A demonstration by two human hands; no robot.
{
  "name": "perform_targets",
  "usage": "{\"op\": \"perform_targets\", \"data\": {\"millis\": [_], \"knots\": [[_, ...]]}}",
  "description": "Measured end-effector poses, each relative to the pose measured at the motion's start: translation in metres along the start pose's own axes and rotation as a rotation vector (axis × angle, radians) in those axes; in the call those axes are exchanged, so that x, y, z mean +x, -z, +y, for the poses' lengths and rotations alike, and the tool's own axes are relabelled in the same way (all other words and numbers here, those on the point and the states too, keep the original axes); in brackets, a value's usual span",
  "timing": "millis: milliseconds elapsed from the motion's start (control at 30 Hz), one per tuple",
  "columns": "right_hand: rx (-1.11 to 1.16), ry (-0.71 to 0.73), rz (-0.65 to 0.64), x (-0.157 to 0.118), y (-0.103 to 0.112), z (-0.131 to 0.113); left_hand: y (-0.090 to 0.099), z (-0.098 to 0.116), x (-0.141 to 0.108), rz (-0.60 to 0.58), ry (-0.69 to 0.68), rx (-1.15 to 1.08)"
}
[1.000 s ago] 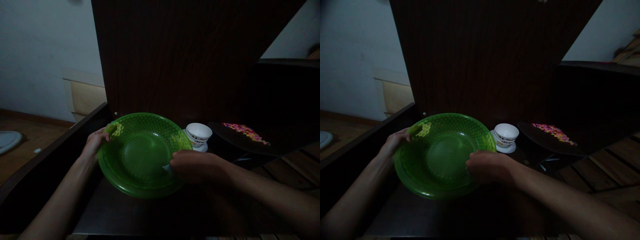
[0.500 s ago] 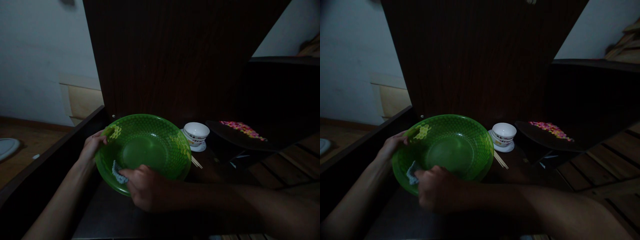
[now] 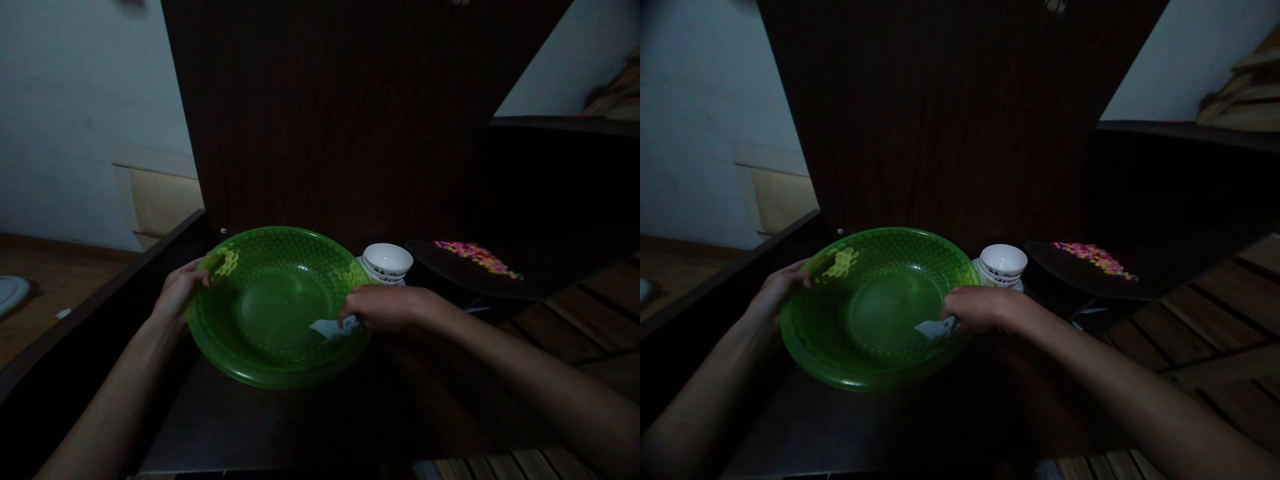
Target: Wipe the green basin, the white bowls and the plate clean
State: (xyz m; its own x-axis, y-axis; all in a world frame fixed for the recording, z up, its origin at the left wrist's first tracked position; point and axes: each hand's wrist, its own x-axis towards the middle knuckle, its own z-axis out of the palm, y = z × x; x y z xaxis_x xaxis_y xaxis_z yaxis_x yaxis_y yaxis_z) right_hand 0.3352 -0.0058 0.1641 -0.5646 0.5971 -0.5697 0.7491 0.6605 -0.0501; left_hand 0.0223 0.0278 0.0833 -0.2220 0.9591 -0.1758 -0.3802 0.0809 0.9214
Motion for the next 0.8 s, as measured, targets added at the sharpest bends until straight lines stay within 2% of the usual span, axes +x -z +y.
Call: {"op": "perform_targets", "data": {"millis": [100, 200, 267, 333, 467, 500, 600, 700, 800], "knots": [[-0.15, -0.159, 0.224, 0.002, -0.009, 0.019, 0.0, 0.001, 0.001, 0.006, -0.005, 0.01], [-0.292, -0.139, 0.451, 0.006, -0.018, 0.024, 0.0, 0.0, 0.003, 0.012, -0.003, 0.015], [-0.345, -0.113, 0.507, 0.009, -0.021, 0.021, 0.0, 0.0, 0.003, 0.017, -0.002, 0.014], [-0.349, -0.108, 0.464, 0.01, -0.021, 0.012, 0.001, -0.001, 0.004, 0.017, -0.002, 0.013], [-0.161, -0.117, 0.139, 0.009, -0.017, -0.01, 0.001, -0.003, 0.005, 0.024, -0.014, 0.032], [-0.109, -0.093, 0.097, 0.009, -0.016, -0.015, 0.002, -0.004, 0.005, 0.026, -0.018, 0.036], [-0.059, 0.025, 0.092, 0.013, -0.014, -0.029, 0.002, -0.005, 0.006, 0.036, -0.022, 0.028], [-0.043, 0.152, 0.03, 0.026, -0.012, -0.042, 0.002, -0.006, 0.007, 0.033, -0.018, 0.011], [0.112, 0.272, 0.019, 0.043, -0.013, -0.058, 0.004, -0.007, 0.008, 0.023, -0.014, 0.008]]}}
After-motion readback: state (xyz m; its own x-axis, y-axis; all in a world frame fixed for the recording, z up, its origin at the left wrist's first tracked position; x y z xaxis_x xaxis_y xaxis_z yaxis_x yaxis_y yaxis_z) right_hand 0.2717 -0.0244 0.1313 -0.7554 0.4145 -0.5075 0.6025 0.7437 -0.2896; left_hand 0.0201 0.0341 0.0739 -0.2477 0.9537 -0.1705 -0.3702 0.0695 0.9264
